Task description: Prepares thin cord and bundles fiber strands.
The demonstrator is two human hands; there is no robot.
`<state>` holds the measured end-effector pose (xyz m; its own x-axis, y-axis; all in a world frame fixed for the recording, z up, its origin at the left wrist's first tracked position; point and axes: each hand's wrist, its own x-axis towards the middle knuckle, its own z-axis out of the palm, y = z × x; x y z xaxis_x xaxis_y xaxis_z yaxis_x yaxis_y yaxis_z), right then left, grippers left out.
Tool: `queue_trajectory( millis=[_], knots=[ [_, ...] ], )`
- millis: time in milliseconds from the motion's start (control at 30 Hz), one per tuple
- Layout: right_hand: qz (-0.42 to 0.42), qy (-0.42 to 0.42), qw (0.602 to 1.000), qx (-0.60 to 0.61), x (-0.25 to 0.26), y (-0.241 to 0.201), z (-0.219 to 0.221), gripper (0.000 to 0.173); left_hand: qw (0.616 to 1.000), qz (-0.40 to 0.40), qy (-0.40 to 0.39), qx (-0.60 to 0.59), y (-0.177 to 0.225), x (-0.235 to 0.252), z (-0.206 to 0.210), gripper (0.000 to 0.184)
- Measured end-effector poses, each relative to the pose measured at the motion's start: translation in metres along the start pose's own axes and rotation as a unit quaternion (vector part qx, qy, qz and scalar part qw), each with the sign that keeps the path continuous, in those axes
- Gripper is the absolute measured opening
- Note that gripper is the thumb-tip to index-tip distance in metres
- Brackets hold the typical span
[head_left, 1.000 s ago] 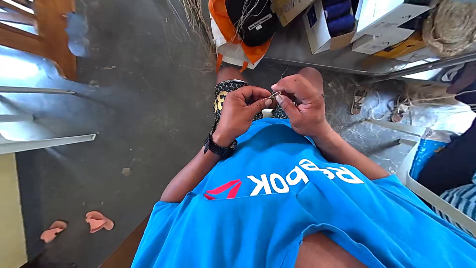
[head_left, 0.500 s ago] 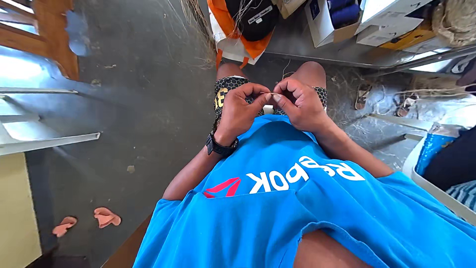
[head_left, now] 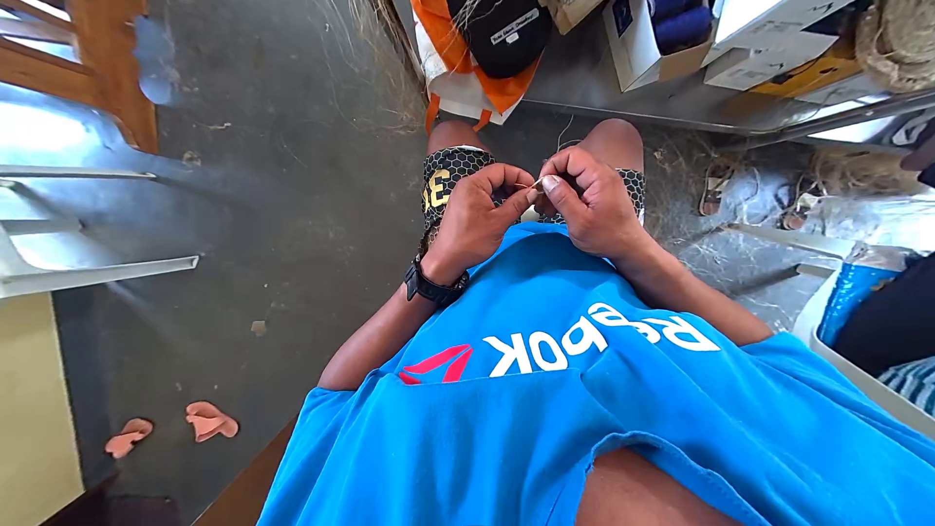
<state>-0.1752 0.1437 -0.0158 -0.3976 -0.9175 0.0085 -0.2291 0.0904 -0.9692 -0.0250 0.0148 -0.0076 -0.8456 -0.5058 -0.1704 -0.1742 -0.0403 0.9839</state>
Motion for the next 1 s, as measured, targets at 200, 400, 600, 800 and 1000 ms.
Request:
queue_trajectory(
  millis=[200, 400, 600, 800, 1000],
  knots=[
    [0.009, -0.006, 1.0, 0.02, -0.002, -0.001, -0.002, 0.015, 1.0, 0.003, -0.021, -0.021, 0.0, -0.001, -0.002, 0.018],
    [0.004, -0.004, 1.0, 0.008, -0.003, 0.002, 0.0, 0.016, 1.0, -0.002, 0.001, -0.027, 0.001, 0.0, 0.0, 0.01],
    [-0.005, 0.011, 0.998, 0.067, -0.004, 0.001, 0.002, 0.018, 0.999, -0.004, 0.02, -0.04, 0.002, 0.002, 0.001, 0.007],
    [0.022, 0.005, 0.998, 0.054, -0.003, 0.002, 0.008, 0.009, 0.998, 0.004, 0.031, -0.049, 0.0, 0.002, 0.004, 0.006],
    [0.037, -0.001, 0.996, 0.076, -0.005, 0.018, 0.011, 0.02, 1.0, -0.008, 0.025, -0.007, 0.001, -0.005, -0.005, 0.008]
  ],
)
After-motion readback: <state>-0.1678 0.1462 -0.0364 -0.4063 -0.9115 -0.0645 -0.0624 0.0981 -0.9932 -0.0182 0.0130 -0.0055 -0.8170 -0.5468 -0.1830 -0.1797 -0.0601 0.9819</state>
